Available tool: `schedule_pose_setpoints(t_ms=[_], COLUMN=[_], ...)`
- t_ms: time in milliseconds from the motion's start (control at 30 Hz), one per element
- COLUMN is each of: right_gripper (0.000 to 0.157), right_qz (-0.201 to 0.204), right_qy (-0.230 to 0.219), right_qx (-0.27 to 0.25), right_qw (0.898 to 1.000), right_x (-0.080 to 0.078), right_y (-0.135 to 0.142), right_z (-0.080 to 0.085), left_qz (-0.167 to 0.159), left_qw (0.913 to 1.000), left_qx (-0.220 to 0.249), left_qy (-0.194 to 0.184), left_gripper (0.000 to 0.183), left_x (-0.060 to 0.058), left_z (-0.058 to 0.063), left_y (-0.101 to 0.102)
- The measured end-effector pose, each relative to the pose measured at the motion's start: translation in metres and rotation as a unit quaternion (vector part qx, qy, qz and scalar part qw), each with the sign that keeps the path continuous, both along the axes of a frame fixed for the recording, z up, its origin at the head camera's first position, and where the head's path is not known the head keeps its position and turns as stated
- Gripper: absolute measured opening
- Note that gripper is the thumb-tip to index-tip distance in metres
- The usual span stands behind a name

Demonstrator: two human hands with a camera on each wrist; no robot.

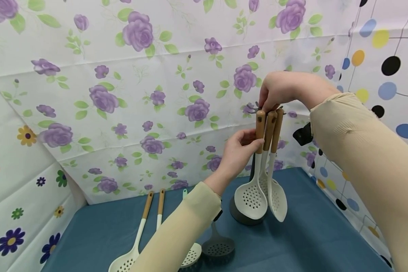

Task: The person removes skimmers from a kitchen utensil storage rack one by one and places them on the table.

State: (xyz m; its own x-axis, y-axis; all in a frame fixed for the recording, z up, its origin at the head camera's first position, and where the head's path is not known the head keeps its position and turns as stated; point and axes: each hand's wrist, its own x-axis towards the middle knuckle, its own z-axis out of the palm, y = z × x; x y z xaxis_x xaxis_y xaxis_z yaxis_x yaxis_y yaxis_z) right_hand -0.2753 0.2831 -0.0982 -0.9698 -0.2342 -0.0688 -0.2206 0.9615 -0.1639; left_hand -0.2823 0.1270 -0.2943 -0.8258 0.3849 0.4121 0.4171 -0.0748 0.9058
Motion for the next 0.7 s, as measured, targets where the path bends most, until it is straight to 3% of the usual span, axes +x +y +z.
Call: schedule_pose_setpoints(t_ms=[700], right_gripper=[0.02], right_qz=[-0.001], right_qy=[0.005], right_qx=[0.007], right_qw=[1.0], right_x=[-0.0011], right_y=[0.0009], right_z=[-0.0009], left_qz=[0.001], left_qw=[0.9999], left_qx=[0.0], left_qy=[0.016], left_gripper=[0.031], left_x=[-0.0022], left_z=[0.0002], left_y=[0.0035])
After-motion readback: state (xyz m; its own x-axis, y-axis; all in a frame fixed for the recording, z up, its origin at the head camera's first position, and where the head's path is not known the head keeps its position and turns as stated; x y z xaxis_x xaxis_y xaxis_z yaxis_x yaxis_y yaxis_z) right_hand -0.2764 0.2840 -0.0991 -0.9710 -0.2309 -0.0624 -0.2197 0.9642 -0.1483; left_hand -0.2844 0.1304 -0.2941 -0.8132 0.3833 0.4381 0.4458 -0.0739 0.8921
